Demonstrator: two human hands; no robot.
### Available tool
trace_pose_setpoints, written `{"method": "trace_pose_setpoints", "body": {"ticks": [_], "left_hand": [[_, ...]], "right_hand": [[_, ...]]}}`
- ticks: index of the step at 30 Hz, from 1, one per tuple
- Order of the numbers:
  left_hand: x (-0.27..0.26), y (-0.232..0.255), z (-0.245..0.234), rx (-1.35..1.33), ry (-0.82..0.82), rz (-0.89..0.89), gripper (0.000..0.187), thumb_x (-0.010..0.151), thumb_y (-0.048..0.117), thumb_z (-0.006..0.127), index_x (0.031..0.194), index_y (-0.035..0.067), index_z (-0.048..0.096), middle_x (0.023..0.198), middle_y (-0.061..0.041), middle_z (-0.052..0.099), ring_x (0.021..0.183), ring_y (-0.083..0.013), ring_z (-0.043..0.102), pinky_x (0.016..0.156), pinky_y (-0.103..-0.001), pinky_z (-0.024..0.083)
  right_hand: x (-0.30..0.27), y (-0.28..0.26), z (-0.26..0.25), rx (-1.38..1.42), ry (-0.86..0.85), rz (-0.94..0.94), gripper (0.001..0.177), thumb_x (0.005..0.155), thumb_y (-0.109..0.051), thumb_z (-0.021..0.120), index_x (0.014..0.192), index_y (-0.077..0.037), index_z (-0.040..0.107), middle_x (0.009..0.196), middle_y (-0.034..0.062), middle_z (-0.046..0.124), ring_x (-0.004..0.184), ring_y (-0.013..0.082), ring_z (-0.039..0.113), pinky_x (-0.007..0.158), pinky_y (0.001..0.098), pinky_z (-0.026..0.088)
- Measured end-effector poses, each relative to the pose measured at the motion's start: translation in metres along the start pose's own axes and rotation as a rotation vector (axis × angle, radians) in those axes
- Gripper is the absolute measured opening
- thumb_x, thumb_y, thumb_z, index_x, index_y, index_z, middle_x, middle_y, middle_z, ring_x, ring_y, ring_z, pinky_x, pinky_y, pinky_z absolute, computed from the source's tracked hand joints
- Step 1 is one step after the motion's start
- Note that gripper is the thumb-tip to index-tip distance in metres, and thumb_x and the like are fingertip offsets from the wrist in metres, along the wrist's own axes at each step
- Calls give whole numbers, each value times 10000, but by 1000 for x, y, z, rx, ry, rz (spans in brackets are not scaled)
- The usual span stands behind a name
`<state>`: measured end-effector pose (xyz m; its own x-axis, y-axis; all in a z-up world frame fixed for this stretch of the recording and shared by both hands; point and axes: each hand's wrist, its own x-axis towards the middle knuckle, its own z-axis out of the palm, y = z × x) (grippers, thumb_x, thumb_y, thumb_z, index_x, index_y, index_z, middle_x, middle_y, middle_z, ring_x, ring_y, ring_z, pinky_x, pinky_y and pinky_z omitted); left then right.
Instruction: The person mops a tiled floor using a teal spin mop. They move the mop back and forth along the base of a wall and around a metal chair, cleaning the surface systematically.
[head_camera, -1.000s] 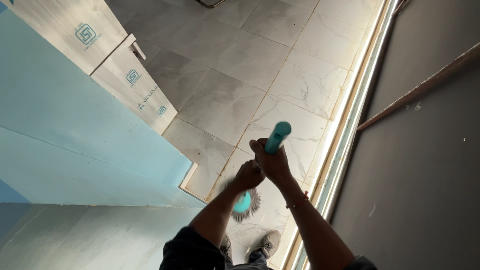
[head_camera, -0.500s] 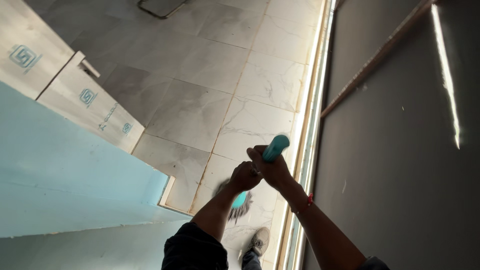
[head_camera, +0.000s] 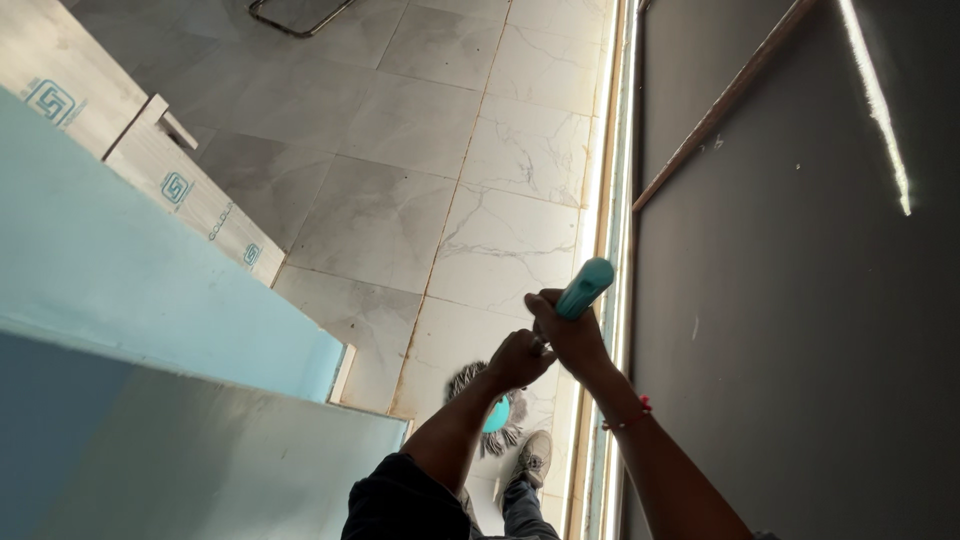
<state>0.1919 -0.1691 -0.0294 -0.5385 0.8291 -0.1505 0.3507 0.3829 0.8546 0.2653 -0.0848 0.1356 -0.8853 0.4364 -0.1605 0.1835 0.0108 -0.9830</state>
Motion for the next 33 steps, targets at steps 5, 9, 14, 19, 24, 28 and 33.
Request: {"method": "trace_pose_setpoints", "body": {"ticks": [5,9,14,19,24,28,33], "left_hand": [[1,11,-1,30,-156,-149,299,899,250,635,736,2,676,628,-127,691,613,-268,729,686,-406,618],[14,20,13,174,-37,149,227,820,255,692,764,35,704,820,-152,738,845,-315,700,766,-452,559],[44,37,11,297,-311,24,232,906,267,576,886,74,702,948,-147,755,953,-318,722,845,-445,556],[84,31,13,302,-274,87,275,918,307,586,1047,82,680,1049,-160,742,1039,-330,699,879,-443,549],[78,48,10,296,-181,-59,339,893,397,654,1027,89,699,1060,-125,751,1042,-297,693,906,-432,542],[63,52,28,278,-225,-129,295,889,372,634,878,94,732,891,-90,773,914,-245,747,883,-415,574],[33,62,39,150,-333,-166,393,934,383,619,714,68,706,725,-97,732,781,-261,754,819,-421,605]], "right_hand": [[-16,-2,-8,-2,97,-46,395,970,-220,639,610,-99,533,522,-12,516,490,69,476,511,262,428],[-36,3,-21,18,185,-89,410,993,-204,645,626,-83,506,551,-7,476,514,74,455,505,276,396],[-45,17,-42,-23,201,-211,372,1009,-210,620,662,-92,554,594,-21,553,551,59,514,529,265,462],[-18,30,-49,-109,221,-327,377,1010,-183,651,660,-82,550,592,-15,524,553,48,488,505,252,413],[0,17,-53,-98,234,-267,356,963,-159,655,623,-92,572,525,-20,528,480,45,491,457,243,406],[-4,7,-65,80,196,-114,393,943,-131,652,576,-86,516,500,-13,490,439,65,458,441,259,399],[-12,4,-78,109,116,-80,408,938,-121,661,573,-90,480,500,-12,455,447,68,443,461,268,395]]}}
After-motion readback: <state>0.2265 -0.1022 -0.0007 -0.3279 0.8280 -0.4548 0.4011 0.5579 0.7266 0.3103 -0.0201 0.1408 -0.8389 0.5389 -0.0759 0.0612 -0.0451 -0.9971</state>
